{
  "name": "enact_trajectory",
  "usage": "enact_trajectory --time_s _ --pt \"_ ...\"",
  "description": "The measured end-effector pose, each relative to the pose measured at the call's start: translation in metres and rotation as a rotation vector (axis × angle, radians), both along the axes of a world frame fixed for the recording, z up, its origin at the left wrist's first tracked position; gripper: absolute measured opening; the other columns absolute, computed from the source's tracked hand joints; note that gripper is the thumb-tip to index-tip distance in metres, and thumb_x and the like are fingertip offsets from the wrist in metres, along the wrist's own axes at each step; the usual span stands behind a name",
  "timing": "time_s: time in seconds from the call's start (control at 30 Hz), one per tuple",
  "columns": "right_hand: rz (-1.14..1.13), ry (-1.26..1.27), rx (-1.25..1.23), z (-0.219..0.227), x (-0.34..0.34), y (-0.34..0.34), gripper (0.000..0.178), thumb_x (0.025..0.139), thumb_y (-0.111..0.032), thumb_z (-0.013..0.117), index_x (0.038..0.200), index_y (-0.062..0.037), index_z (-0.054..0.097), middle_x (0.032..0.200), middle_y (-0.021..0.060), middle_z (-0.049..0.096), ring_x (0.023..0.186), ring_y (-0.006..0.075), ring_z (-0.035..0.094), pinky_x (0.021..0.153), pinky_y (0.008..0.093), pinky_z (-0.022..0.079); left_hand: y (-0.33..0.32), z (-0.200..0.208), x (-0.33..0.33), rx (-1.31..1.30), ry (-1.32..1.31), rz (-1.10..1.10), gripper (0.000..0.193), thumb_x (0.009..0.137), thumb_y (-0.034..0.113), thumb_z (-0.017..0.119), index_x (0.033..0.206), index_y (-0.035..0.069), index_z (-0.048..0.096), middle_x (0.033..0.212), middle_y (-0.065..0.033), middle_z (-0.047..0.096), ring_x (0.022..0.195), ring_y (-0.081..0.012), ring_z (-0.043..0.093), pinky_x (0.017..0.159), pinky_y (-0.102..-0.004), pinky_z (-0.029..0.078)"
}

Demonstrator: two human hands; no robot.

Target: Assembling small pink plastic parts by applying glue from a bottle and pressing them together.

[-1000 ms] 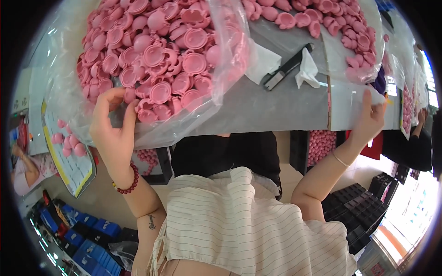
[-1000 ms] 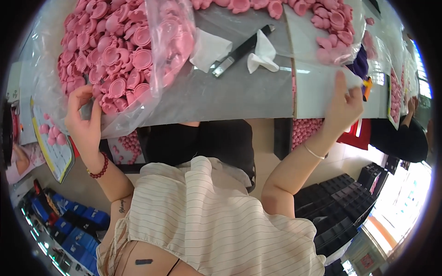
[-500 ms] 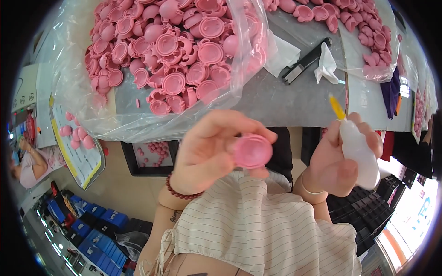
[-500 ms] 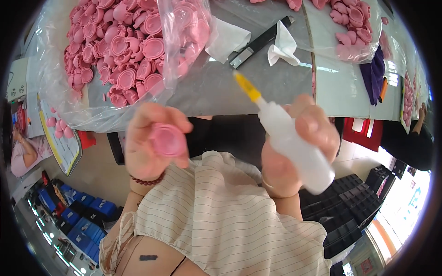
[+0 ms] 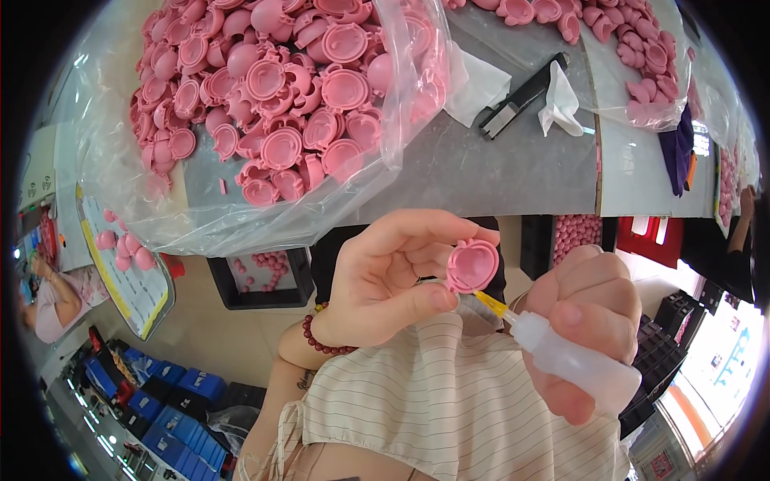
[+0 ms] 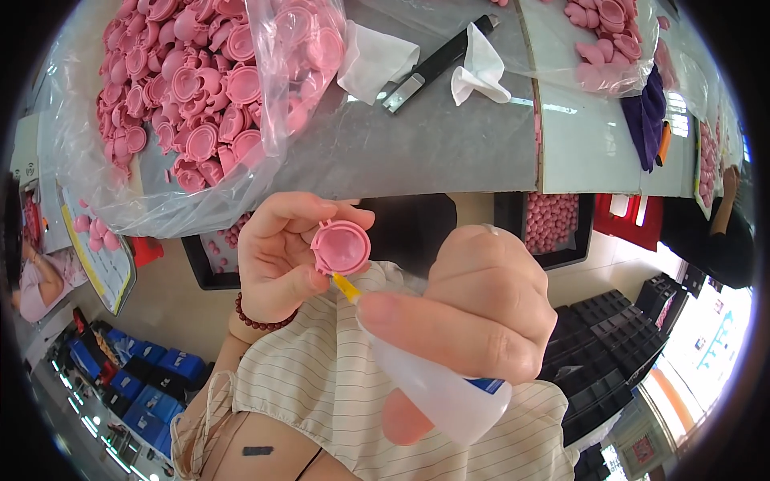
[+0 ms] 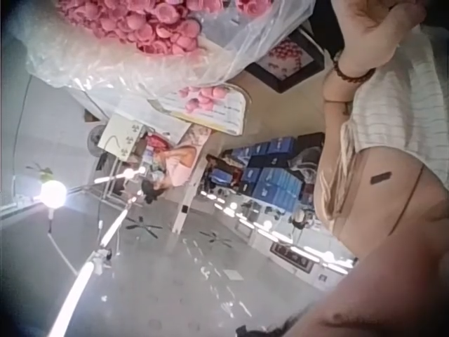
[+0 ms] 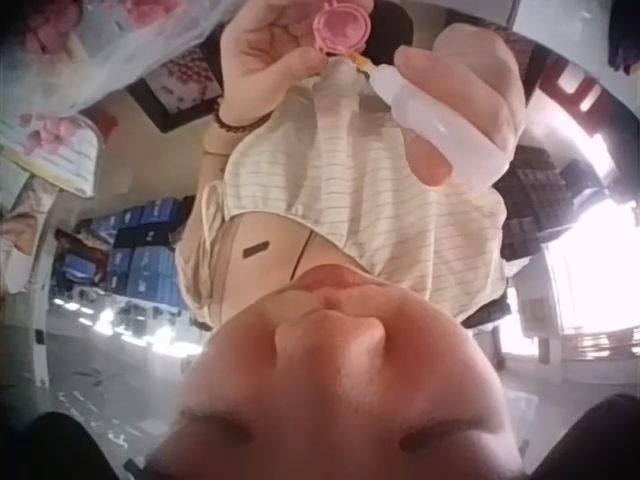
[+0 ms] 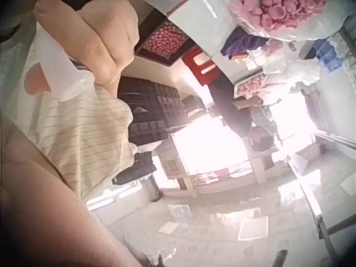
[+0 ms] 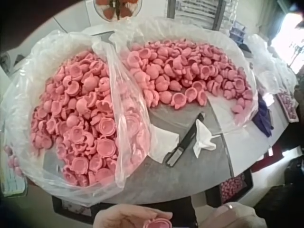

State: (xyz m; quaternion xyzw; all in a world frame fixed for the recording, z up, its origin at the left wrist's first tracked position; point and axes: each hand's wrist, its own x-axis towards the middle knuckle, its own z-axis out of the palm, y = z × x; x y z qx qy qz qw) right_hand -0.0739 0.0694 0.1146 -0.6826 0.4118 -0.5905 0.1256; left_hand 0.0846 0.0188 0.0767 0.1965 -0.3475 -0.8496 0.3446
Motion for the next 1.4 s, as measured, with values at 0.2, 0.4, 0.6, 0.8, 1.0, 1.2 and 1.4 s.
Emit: enact_trajectory --time_s 0.2,0.4,0.6,0.8,1.0,1.2,1.4 --pt "-0.035 0.007 0.010 0.000 0.004 -0.001 0.058 0.078 -0.054 0.042 0.084 0.0028 0.052 0.059 0.0031 0.039 0.048 0.0123 0.036 0.037 0.0233 0.023 0.000 -0.001 0.000 -0.033 0.004 -0.013 0.050 0.068 0.014 0.068 0.107 -0.002 0.040 0.106 -0.0260 0.048 0.095 -0.0234 0.053 0.076 -0.0303 0.046" --pt "-0.045 0.008 0.005 -0.004 0.005 -0.002 0.060 0.079 -0.054 0.039 0.084 0.0038 0.053 0.059 0.0036 0.039 0.046 0.0124 0.035 0.036 0.0239 0.022 -0.001 -0.002 0.001 -0.008 0.010 -0.022 0.049 0.068 0.013 0.068 0.106 -0.002 0.041 0.106 -0.0257 0.049 0.095 -0.0237 0.053 0.080 -0.0304 0.043" --pt "-0.038 -0.061 -0.045 -0.006 0.002 -0.002 0.064 0.079 -0.055 0.037 0.089 0.0053 0.053 0.060 0.0042 0.040 0.048 0.0129 0.034 0.037 0.0241 0.020 0.000 -0.001 0.002 0.009 0.013 -0.014 0.050 0.067 0.013 0.068 0.106 -0.003 0.041 0.105 -0.0256 0.049 0.095 -0.0234 0.053 0.081 -0.0303 0.043" --pt "-0.066 -0.040 -0.030 -0.006 0.001 -0.003 0.064 0.080 -0.054 0.036 0.092 0.0053 0.054 0.060 0.0040 0.040 0.049 0.0128 0.034 0.037 0.0240 0.020 -0.001 -0.002 0.001 -0.005 0.037 -0.034 0.050 0.067 0.013 0.068 0.106 -0.003 0.041 0.105 -0.0257 0.049 0.095 -0.0235 0.053 0.082 -0.0305 0.042" --pt "-0.083 -0.003 -0.033 -0.008 0.001 -0.005 0.064 0.080 -0.055 0.035 0.091 0.0055 0.054 0.057 0.0033 0.039 0.048 0.0123 0.033 0.037 0.0237 0.018 -0.001 -0.003 0.000 -0.009 0.043 -0.034 0.049 0.067 0.011 0.068 0.106 -0.004 0.042 0.105 -0.0257 0.049 0.097 -0.0241 0.052 0.084 -0.0312 0.040" --pt "-0.080 -0.030 -0.090 -0.008 -0.002 -0.006 0.064 0.081 -0.054 0.031 0.092 0.0054 0.053 0.055 0.0028 0.037 0.047 0.0117 0.032 0.037 0.0231 0.017 -0.003 -0.008 0.003 -0.081 0.125 -0.080 0.042 0.072 -0.002 0.058 0.110 -0.006 0.039 0.111 -0.0202 0.046 0.100 -0.0221 0.050 0.082 -0.0303 0.042" --pt "-0.125 -0.050 -0.129 -0.013 -0.001 -0.008 0.065 0.082 -0.053 0.030 0.092 0.0063 0.054 0.055 0.0021 0.036 0.046 0.0109 0.032 0.037 0.0223 0.016 -0.003 -0.009 0.002 -0.099 0.123 -0.075 0.041 0.072 -0.003 0.057 0.109 -0.007 0.040 0.110 -0.0201 0.047 0.100 -0.0220 0.050 0.083 -0.0303 0.042"
